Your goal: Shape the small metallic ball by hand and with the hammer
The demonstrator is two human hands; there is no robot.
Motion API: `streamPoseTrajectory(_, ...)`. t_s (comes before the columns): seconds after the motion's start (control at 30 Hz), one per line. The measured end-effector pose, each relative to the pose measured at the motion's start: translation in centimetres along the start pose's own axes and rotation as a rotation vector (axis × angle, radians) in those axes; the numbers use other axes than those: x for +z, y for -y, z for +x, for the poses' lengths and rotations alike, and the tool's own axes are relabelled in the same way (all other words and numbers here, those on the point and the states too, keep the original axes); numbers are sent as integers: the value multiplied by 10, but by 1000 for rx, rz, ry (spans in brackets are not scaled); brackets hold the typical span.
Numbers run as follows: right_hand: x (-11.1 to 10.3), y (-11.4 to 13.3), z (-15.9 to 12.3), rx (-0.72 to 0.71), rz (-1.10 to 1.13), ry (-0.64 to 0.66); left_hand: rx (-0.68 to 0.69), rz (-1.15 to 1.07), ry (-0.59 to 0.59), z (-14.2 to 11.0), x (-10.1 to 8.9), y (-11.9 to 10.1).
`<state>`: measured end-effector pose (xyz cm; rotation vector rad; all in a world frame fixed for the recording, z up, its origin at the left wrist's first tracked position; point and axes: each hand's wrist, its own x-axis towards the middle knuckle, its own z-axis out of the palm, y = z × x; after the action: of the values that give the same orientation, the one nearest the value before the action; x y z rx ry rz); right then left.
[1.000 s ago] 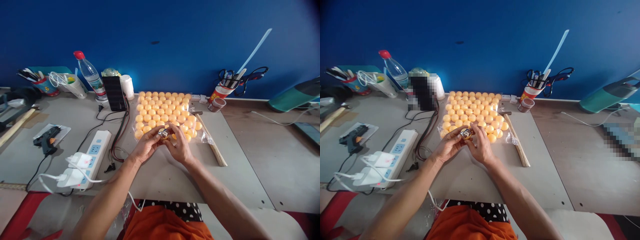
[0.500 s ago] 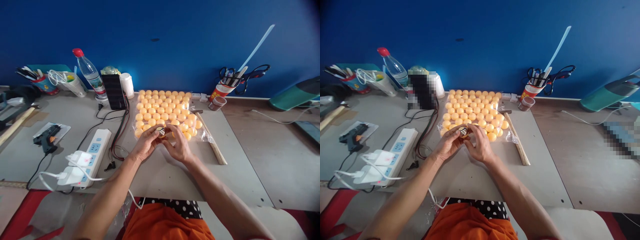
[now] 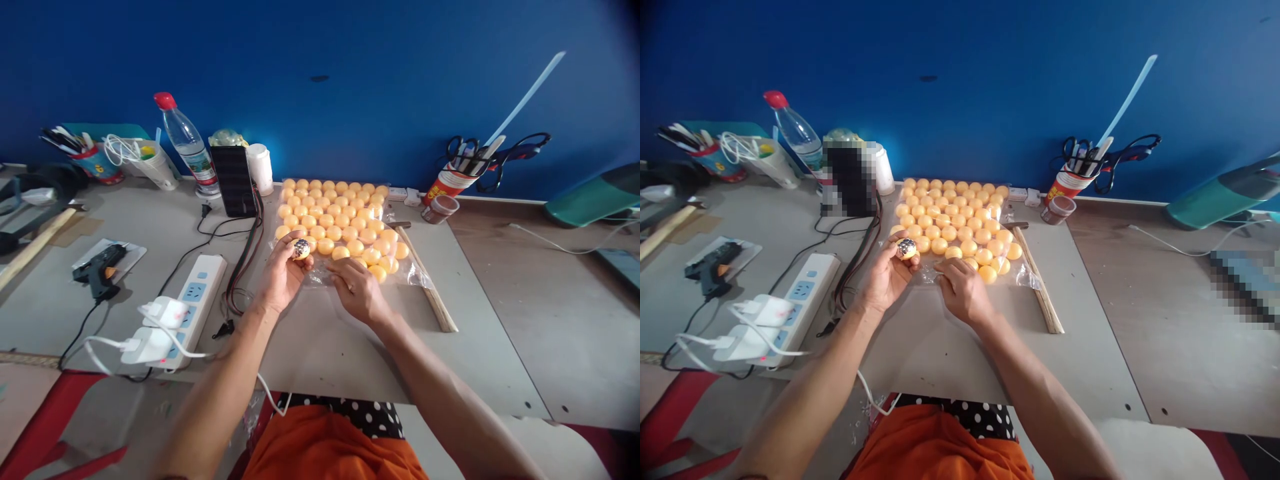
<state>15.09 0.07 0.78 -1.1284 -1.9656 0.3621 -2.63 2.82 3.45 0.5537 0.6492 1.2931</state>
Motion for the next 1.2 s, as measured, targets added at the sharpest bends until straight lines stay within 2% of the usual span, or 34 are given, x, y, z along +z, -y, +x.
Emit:
streamPoseTrajectory(0.17,1,-3,3,-25,-161,50,94,55,21,2,-3,-5)
streamPoseTrajectory(0.27,0,-5,5,-17,-275,44,173,92,-8,3,-6,-9)
streamPoseTrajectory(0.43,3,-9,7,17,-387,75,224,119,-45,5,-9,-8)
streamPoseTrajectory(0.63,9,-11,8,28,-427,86,273,191,-50,5,-6,0)
streamPoseTrajectory(0.77,10,-3,10,-14,-392,91,231,206,-39,3,-6,0)
streamPoseTrajectory(0.97,24,4,7,-56,-337,286,278,190,-17,4,-5,-1)
streamPoseTrajectory(1.2,30,-5,10,52,-324,240,282,195,-7,2,-4,-1)
